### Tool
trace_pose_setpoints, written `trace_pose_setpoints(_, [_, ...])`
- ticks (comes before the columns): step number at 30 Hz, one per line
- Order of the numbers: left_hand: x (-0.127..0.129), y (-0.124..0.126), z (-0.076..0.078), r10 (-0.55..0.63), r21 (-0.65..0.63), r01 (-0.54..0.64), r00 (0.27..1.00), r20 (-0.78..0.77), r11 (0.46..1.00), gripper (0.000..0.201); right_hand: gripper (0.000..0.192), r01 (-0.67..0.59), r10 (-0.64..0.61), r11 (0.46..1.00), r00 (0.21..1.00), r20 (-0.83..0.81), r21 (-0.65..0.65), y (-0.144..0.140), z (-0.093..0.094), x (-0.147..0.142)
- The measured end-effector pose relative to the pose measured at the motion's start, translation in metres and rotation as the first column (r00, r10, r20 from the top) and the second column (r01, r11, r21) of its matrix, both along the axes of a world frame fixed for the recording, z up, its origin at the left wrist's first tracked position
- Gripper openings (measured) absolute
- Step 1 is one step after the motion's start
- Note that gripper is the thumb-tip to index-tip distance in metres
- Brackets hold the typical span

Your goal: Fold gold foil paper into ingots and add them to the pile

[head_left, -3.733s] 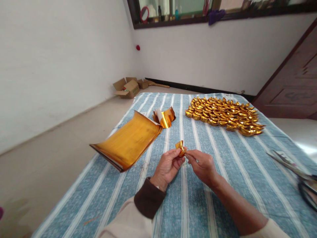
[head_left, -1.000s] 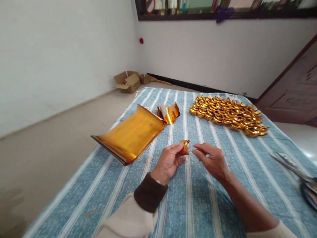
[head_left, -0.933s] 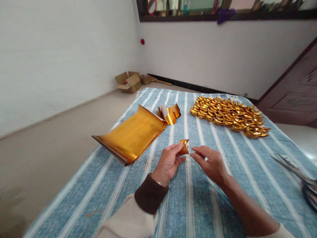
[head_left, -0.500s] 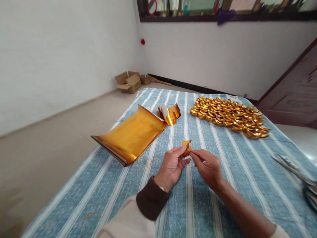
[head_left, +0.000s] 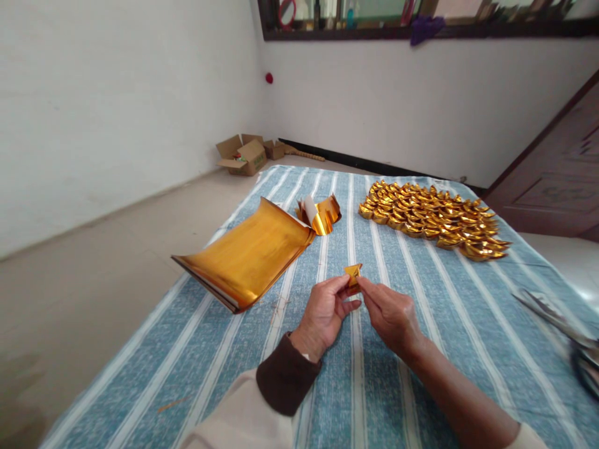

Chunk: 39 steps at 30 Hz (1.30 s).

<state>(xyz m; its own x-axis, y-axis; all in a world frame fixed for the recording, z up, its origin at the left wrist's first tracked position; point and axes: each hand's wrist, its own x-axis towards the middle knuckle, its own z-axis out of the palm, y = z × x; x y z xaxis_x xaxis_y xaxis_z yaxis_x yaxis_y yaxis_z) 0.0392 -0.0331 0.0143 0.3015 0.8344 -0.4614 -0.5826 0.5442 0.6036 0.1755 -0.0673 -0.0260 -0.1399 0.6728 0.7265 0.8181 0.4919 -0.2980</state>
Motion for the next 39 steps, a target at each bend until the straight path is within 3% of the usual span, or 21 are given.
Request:
trace_pose_setpoints(13, [-0.0030, -0.0019, -0.0027, -0.064, 0.130, 0.067, 0.998, -0.025, 0.989, 0.014, 0.027, 0.009, -0.052, 0.986, 0.966, 0.254, 0.168, 0.0011, 0.0087, 0.0033])
trace_pose_setpoints(33, [-0.0067, 0.0013, -0.0080, -0.172, 0.200, 0.201, 0.973, -0.153, 0.959, 0.008, 0.028, 0.026, -0.042, 0.996, 0.980, 0.194, 0.081, 0.0013, 0.0088, 0.0048])
trace_pose_setpoints(39, [-0.0058, 0.0006, -0.0054, -0.125, 0.146, 0.141, 0.985, -0.114, 0.979, 0.002, 0.026, 0.046, -0.050, 0.998, 0.995, 0.082, 0.043, 0.0020, 0.0040, 0.0020])
